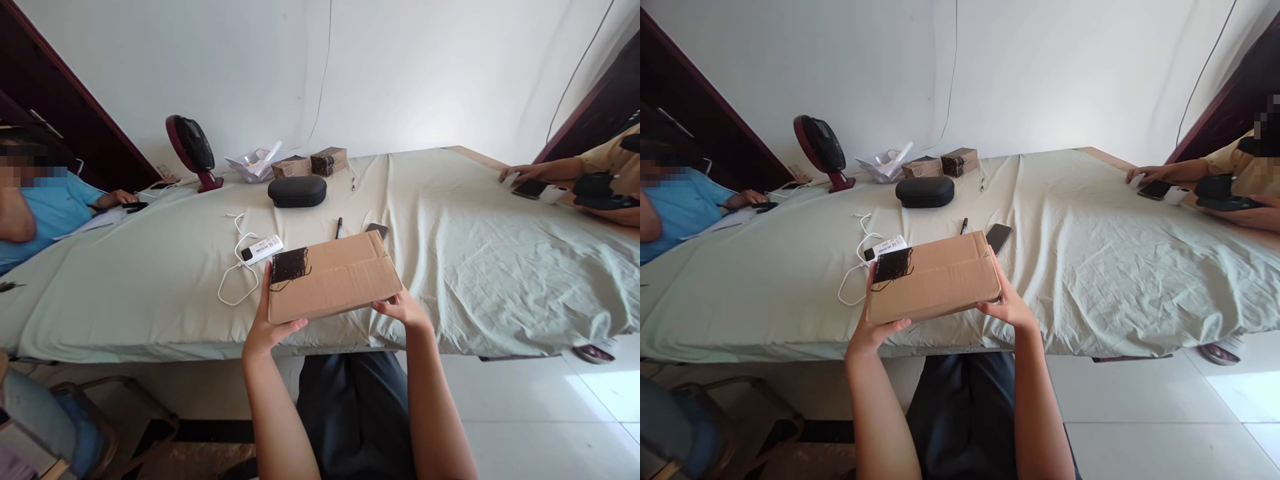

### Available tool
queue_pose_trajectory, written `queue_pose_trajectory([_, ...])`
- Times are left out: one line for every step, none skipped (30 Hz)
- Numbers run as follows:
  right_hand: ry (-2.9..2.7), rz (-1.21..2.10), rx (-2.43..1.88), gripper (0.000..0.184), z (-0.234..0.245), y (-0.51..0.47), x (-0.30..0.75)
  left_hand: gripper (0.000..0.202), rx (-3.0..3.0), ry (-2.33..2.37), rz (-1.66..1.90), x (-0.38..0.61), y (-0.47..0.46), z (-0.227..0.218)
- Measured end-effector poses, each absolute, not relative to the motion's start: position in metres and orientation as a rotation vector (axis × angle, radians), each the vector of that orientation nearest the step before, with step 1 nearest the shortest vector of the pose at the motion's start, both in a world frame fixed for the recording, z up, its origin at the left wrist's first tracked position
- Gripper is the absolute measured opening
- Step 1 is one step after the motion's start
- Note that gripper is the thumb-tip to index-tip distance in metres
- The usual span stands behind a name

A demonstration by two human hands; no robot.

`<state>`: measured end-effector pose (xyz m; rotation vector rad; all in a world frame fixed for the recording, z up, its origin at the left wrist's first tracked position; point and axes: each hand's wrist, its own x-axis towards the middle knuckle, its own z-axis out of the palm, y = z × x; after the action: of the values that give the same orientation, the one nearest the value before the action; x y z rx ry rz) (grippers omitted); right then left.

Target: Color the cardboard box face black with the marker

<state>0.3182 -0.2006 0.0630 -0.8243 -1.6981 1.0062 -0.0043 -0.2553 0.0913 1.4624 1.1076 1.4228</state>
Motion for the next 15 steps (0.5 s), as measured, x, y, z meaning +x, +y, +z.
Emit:
queue_pose_trajectory([-1.711, 0.999, -0.834, 0.125, 0.065, -0.202, 0.318, 0.135, 1.448, 1.142, 1.365, -0.007, -0.257, 0.092])
queue_pose_trajectory([-1.707, 0.998, -0.84, 0.128, 0.068, -0.204, 0.318, 0.133, 1.431, 1.18, 1.312, -0.01, -0.258, 0.091])
queue_pose_trajectory([-1.692, 1.001, -0.847, 0.128, 0.07, -0.205, 0.317, 0.13, 1.417, 1.215, 1.275, -0.014, -0.259, 0.09])
queue_pose_trajectory([-1.673, 0.999, -0.858, 0.125, 0.071, -0.206, 0.317, 0.128, 1.408, 1.238, 1.256, -0.017, -0.259, 0.089])
queue_pose_trajectory([-1.653, 1.003, -0.859, 0.122, 0.072, -0.206, 0.316, 0.127, 1.4, 1.236, 1.257, -0.02, -0.259, 0.086])
queue_pose_trajectory([-1.635, 1.016, -0.845, 0.118, 0.072, -0.206, 0.315, 0.126, 1.39, 1.206, 1.279, -0.022, -0.257, 0.083])
queue_pose_trajectory([-1.626, 1.032, -0.821, 0.114, 0.072, -0.205, 0.314, 0.125, 1.375, 1.151, 1.314, -0.023, -0.255, 0.079])
queue_pose_trajectory([-1.626, 1.042, -0.795, 0.112, 0.071, -0.205, 0.314, 0.123, 1.355, 1.084, 1.357, -0.024, -0.253, 0.075])
queue_pose_trajectory([-1.63, 1.045, -0.777, 0.111, 0.071, -0.204, 0.313, 0.121, 1.332, 1.018, 1.403, -0.023, -0.25, 0.07])
queue_pose_trajectory([-1.631, 1.045, -0.768, 0.11, 0.071, -0.204, 0.312, 0.118, 1.309, 0.965, 1.446, -0.022, -0.247, 0.066])
queue_pose_trajectory([-1.627, 1.047, -0.769, 0.11, 0.072, -0.204, 0.312, 0.114, 1.283, 0.93, 1.485, -0.02, -0.244, 0.062])
queue_pose_trajectory([-1.615, 1.049, -0.775, 0.11, 0.073, -0.204, 0.311, 0.108, 1.256, 0.911, 1.513, -0.017, -0.242, 0.058])
queue_pose_trajectory([-1.599, 1.054, -0.778, 0.112, 0.075, -0.205, 0.31, 0.103, 1.224, 0.905, 1.534, -0.014, -0.24, 0.056])
queue_pose_trajectory([-1.577, 1.061, -0.774, 0.113, 0.078, -0.206, 0.309, 0.098, 1.19, 0.905, 1.554, -0.011, -0.239, 0.054])
queue_pose_trajectory([-1.558, 1.069, -0.766, 0.114, 0.08, -0.208, 0.308, 0.094, 1.158, 0.911, 1.568, -0.008, -0.239, 0.054])
